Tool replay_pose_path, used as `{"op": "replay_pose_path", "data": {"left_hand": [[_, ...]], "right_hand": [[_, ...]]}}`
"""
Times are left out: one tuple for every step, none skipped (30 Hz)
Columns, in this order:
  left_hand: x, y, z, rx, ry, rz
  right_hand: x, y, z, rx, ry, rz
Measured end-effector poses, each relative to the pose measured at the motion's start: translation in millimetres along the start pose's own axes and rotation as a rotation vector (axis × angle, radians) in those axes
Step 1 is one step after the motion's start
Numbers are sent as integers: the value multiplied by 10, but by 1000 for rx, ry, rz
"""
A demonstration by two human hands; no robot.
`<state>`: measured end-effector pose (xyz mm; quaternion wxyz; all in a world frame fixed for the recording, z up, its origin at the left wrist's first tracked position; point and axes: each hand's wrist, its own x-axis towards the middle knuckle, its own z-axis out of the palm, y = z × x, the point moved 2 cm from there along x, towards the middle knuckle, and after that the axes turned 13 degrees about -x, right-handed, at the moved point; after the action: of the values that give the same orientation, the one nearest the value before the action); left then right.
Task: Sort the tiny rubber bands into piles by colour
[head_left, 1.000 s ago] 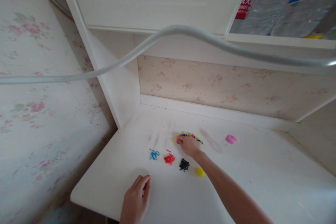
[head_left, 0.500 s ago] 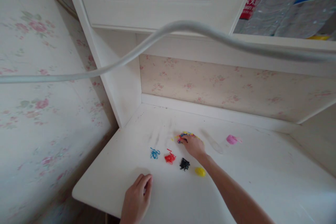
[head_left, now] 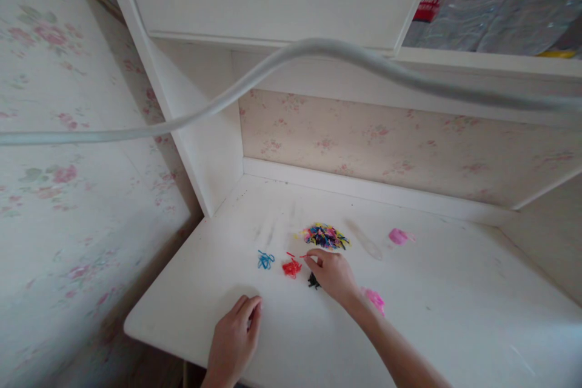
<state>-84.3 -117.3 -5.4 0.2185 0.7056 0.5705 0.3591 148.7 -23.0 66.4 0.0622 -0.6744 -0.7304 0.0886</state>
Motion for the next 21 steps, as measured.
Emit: {"op": "replay_pose_path", "data": {"left_hand": [[1, 4, 0, 10, -1, 4], [3, 7, 0, 20, -2, 10], [4, 10, 0, 30, -1, 17], [6, 12, 0, 39, 2, 26], [7, 13, 1, 48, 3, 33], [6, 13, 2, 56, 4, 37], [4, 12, 3, 63, 3, 37], [0, 10, 4, 66, 0, 35], [-4, 9, 5, 67, -6, 31], [-9, 8, 5, 67, -11, 27], [-13, 7, 6, 67, -15, 24], [-16, 6, 7, 66, -17, 24], [-18, 5, 7, 66, -18, 25], [-19, 4, 8, 65, -16, 26], [-17, 3, 9, 65, -14, 28], [-14, 2, 9, 66, -10, 28], [-10, 2, 8, 67, -5, 29], [-4, 4, 7, 67, -2, 29], [2, 8, 4, 67, 2, 30], [8, 15, 1, 67, 6, 32], [13, 23, -2, 66, 7, 36]], "right_hand": [[-51, -44, 27, 29, -12, -12], [-89, -85, 53, 47, -21, -20], [-115, -121, 76, 52, -28, -24], [-130, -152, 97, 51, -34, -25], [-135, -178, 115, 49, -38, -29], [-133, -200, 130, 46, -42, -34], [-126, -217, 143, 41, -45, -39], [-117, -230, 155, 33, -46, -44], [-108, -238, 168, 22, -47, -47], [-100, -241, 179, 8, -48, -48], [-94, -241, 191, -6, -51, -46], [-91, -238, 202, -19, -57, -42], [-90, -233, 210, -27, -64, -40], [-91, -227, 214, -30, -71, -40], [-92, -222, 213, -30, -76, -40], [-95, -216, 207, -27, -78, -39], [-98, -209, 194, -22, -79, -37], [-103, -202, 177, -17, -79, -31], [-109, -194, 155, -11, -78, -22], [-120, -183, 131, -2, -75, -11], [-137, -169, 106, 13, -67, 2]]}}
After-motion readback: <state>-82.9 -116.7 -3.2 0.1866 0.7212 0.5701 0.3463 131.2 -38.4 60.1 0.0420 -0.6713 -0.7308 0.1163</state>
